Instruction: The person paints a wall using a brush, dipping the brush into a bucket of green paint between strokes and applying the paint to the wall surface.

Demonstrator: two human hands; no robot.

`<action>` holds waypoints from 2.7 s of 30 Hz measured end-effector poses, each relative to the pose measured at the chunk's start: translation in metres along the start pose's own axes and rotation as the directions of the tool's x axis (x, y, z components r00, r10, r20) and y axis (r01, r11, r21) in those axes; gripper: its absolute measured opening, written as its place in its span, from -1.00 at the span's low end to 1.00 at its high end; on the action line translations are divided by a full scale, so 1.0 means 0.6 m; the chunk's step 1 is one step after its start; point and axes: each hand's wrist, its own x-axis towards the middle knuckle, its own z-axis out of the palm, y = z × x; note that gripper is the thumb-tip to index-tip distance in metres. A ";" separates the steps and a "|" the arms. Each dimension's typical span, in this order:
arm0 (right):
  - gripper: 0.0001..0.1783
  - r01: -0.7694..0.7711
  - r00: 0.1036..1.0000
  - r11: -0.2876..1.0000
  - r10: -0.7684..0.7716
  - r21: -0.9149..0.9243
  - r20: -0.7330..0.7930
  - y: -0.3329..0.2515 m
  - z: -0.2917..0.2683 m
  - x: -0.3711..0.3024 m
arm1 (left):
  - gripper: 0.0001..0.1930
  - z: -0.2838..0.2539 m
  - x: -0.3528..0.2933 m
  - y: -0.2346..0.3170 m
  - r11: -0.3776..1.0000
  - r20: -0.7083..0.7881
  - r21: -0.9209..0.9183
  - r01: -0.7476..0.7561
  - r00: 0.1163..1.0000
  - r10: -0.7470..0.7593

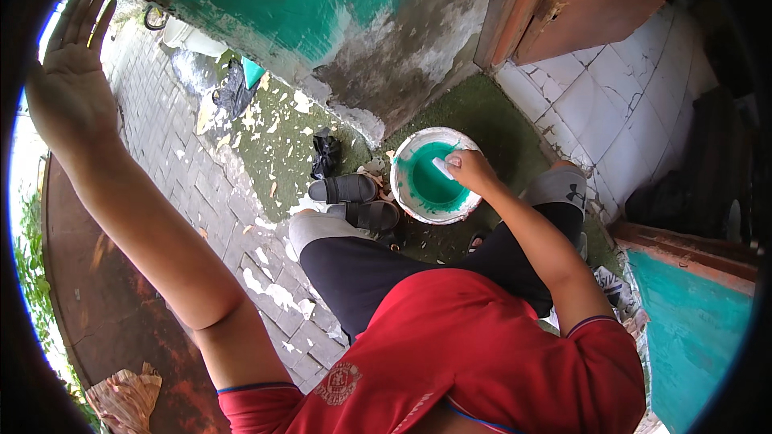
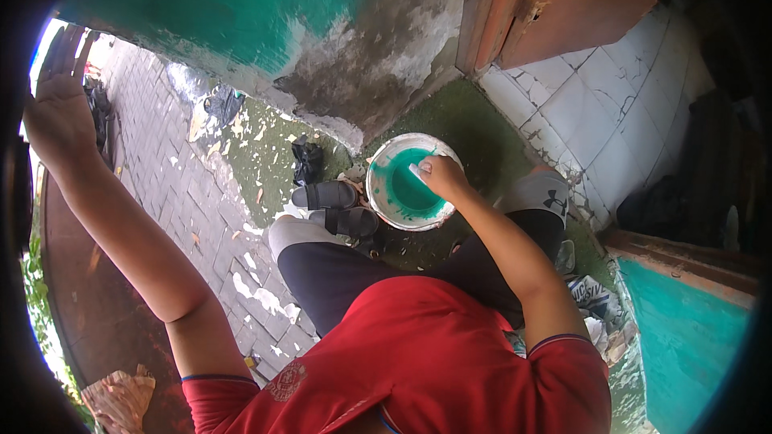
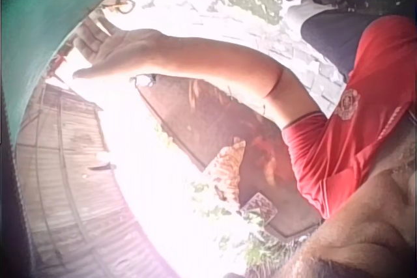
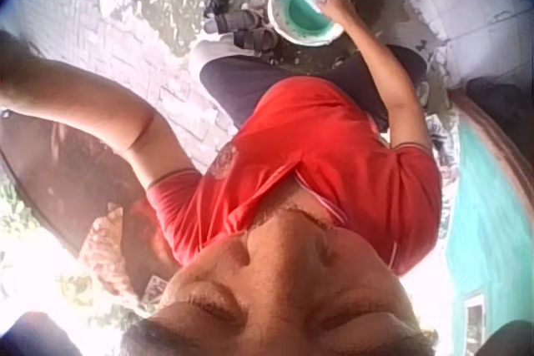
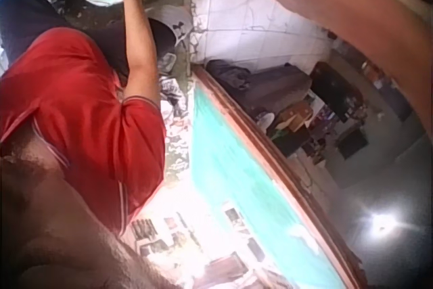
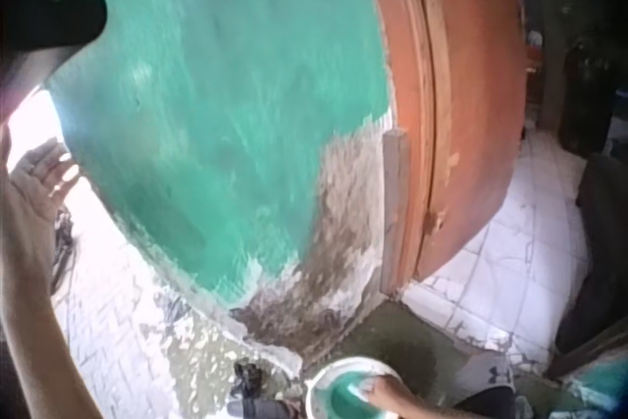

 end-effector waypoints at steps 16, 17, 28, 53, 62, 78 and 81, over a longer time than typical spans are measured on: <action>-0.72 0.330 0.934 0.891 -0.260 -0.313 0.245 0.008 0.036 -0.002 | -0.47 -0.013 0.013 -0.037 0.952 -0.014 -0.303 -0.039 0.999 0.037; -0.72 0.348 0.928 0.877 -0.274 -0.330 0.251 0.006 0.034 0.001 | -0.48 -0.015 0.015 -0.046 0.953 -0.043 -0.301 -0.037 0.999 0.025; -0.72 0.284 0.958 0.896 -0.251 -0.341 0.137 0.004 0.032 0.009 | -0.33 -0.014 0.004 -0.023 0.976 0.007 -0.213 -0.052 0.998 0.055; -0.71 -0.502 0.849 0.725 0.517 0.472 0.110 0.042 0.078 0.040 | -0.47 -0.004 0.000 -0.025 0.995 0.001 -0.036 -0.097 0.995 0.098; -0.74 -0.443 0.869 0.503 0.445 0.742 0.217 0.035 0.113 0.032 | -0.42 0.013 -0.011 -0.012 0.997 0.004 0.000 -0.072 0.997 0.072; -0.74 -0.381 0.875 0.290 0.421 0.878 0.240 0.010 -0.112 -0.070 | -0.36 0.015 -0.002 -0.012 0.995 -0.119 -0.103 -0.001 0.993 -0.012; -0.75 -0.289 0.904 0.235 0.387 0.928 0.184 -0.006 -0.135 -0.075 | -0.35 0.016 -0.002 -0.011 0.993 -0.113 -0.121 0.008 0.993 -0.022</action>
